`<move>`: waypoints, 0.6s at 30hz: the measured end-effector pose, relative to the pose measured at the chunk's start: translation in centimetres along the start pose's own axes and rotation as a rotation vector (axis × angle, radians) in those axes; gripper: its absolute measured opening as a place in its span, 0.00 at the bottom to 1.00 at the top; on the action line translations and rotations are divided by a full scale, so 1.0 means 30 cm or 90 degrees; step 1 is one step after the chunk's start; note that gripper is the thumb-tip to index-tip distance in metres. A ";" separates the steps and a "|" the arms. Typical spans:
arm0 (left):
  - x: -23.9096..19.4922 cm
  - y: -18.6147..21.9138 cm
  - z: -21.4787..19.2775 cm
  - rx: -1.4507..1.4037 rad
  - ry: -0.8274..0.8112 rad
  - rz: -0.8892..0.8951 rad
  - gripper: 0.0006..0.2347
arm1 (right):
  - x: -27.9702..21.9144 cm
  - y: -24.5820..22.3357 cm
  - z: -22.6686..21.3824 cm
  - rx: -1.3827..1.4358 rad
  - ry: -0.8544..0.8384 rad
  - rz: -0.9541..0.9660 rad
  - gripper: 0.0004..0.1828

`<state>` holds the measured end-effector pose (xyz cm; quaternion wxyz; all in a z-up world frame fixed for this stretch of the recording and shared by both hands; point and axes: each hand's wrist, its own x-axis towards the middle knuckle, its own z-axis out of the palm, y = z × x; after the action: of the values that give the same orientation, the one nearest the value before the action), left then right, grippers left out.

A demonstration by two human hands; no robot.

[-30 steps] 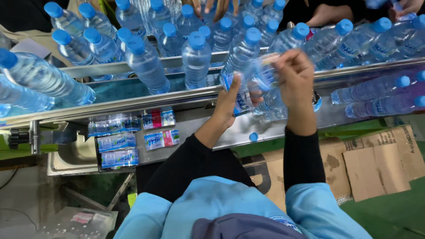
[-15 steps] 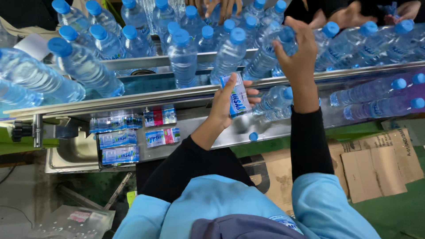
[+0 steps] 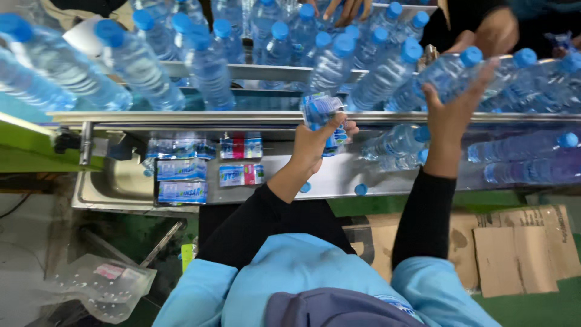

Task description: The person applies labels to plastic water bottles moving along a conveyor belt. They pick up labels from a stack, place them on the bottles, and smooth them down by hand.

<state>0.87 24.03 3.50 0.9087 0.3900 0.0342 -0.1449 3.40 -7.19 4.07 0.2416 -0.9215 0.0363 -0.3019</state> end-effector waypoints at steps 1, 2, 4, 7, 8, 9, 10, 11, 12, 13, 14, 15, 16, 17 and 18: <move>0.000 0.005 -0.012 -0.001 0.001 0.008 0.13 | -0.029 -0.095 0.001 0.004 0.001 -0.007 0.67; 0.000 0.010 -0.024 0.027 0.002 0.032 0.11 | -0.059 -0.189 0.002 0.040 0.148 -0.066 0.44; 0.028 -0.019 -0.068 0.058 0.012 0.061 0.10 | -0.121 -0.371 0.057 0.085 0.291 -0.126 0.27; 0.052 -0.093 -0.140 -0.038 0.127 -0.007 0.14 | -0.215 -0.541 0.183 0.360 -0.069 -0.183 0.23; 0.037 -0.085 -0.148 -0.106 0.133 -0.037 0.18 | -0.220 -0.539 0.222 0.493 -0.122 -0.010 0.15; 0.033 -0.067 -0.155 -0.173 0.136 -0.062 0.23 | -0.212 -0.542 0.268 0.625 -0.173 0.163 0.10; 0.051 -0.034 -0.190 -0.167 0.136 -0.059 0.23 | -0.148 -0.561 0.295 0.631 -0.169 0.162 0.10; 0.050 -0.018 -0.223 -0.202 0.074 -0.090 0.25 | -0.102 -0.573 0.313 0.697 -0.181 0.157 0.10; 0.046 -0.003 -0.259 -0.237 0.012 -0.120 0.29 | -0.058 -0.586 0.332 0.764 -0.192 0.153 0.11; 0.025 0.024 -0.264 -0.237 0.014 -0.116 0.29 | -0.001 -0.651 0.329 0.767 -0.195 0.151 0.11; 0.003 0.051 -0.268 -0.244 0.005 -0.090 0.27 | 0.056 -0.718 0.325 0.642 -0.184 -0.089 0.06; -0.014 0.083 -0.267 -0.250 -0.003 -0.064 0.26 | 0.122 -0.787 0.320 0.505 -0.168 -0.323 0.07; -0.016 0.097 -0.266 -0.250 -0.001 -0.057 0.26 | 0.158 -0.822 0.339 0.509 -0.170 -0.327 0.07; -0.022 0.105 -0.266 -0.300 -0.035 -0.074 0.24 | 0.187 -0.853 0.356 0.401 -0.144 -0.453 0.04; -0.026 0.113 -0.266 -0.349 -0.070 -0.091 0.22 | 0.216 -0.883 0.373 0.289 -0.119 -0.573 0.02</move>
<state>1.51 32.17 0.45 0.9681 0.1182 0.0500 -0.2151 13.02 19.50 12.10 0.2837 -0.7932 -0.4524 -0.2927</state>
